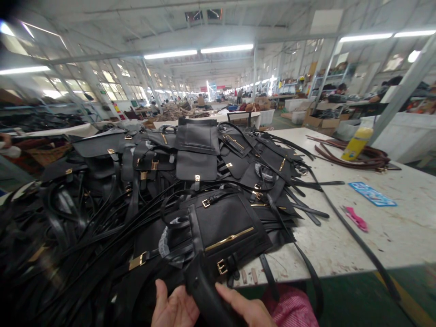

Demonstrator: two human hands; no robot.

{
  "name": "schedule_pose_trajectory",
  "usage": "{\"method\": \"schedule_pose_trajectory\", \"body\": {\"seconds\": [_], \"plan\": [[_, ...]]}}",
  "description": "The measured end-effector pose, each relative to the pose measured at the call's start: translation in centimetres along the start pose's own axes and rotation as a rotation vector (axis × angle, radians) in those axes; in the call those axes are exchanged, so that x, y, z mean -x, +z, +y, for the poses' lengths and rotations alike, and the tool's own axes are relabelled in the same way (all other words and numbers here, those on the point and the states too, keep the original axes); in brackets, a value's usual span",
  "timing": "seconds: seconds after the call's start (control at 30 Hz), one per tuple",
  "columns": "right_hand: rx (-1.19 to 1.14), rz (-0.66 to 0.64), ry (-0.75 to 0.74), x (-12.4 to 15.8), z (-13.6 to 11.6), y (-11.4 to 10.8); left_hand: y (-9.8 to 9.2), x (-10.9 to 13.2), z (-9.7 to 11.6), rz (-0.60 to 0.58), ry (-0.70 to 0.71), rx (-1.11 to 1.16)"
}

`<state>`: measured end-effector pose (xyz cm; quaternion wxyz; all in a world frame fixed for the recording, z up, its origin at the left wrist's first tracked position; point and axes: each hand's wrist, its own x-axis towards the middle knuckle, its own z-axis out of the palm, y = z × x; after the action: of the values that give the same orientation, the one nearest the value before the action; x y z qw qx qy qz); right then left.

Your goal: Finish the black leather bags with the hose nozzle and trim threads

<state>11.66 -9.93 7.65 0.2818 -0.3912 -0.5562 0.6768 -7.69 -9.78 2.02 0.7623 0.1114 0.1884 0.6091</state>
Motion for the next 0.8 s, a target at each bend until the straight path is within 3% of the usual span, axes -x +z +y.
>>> {"method": "schedule_pose_trajectory", "body": {"seconds": [0.13, 0.23, 0.33, 0.53, 0.7, 0.8], "plan": [[-0.016, 0.125, 0.012, 0.3, -1.1, -0.7, -0.6, -0.8, -0.4, -0.070, 0.099, 0.133], [0.024, 0.147, 0.028, 0.4, -2.9, -1.6, -1.1, -1.6, -0.4, -0.089, 0.133, 0.165], [0.058, 0.092, 0.010, -0.6, -4.6, -2.1, -1.3, -2.3, -0.7, 0.020, 0.171, 0.109], [0.116, -0.062, 0.042, -4.4, -6.8, -1.9, -1.3, -3.6, -1.8, 0.366, 0.229, 0.019], [0.276, -0.171, 0.057, -5.5, -8.7, -2.6, -1.8, -3.4, -2.1, 0.380, 0.210, 0.045], [0.360, -0.145, 0.069, -4.8, -9.7, -3.2, -2.0, -3.3, -2.0, 0.342, 0.168, 0.040]]}}
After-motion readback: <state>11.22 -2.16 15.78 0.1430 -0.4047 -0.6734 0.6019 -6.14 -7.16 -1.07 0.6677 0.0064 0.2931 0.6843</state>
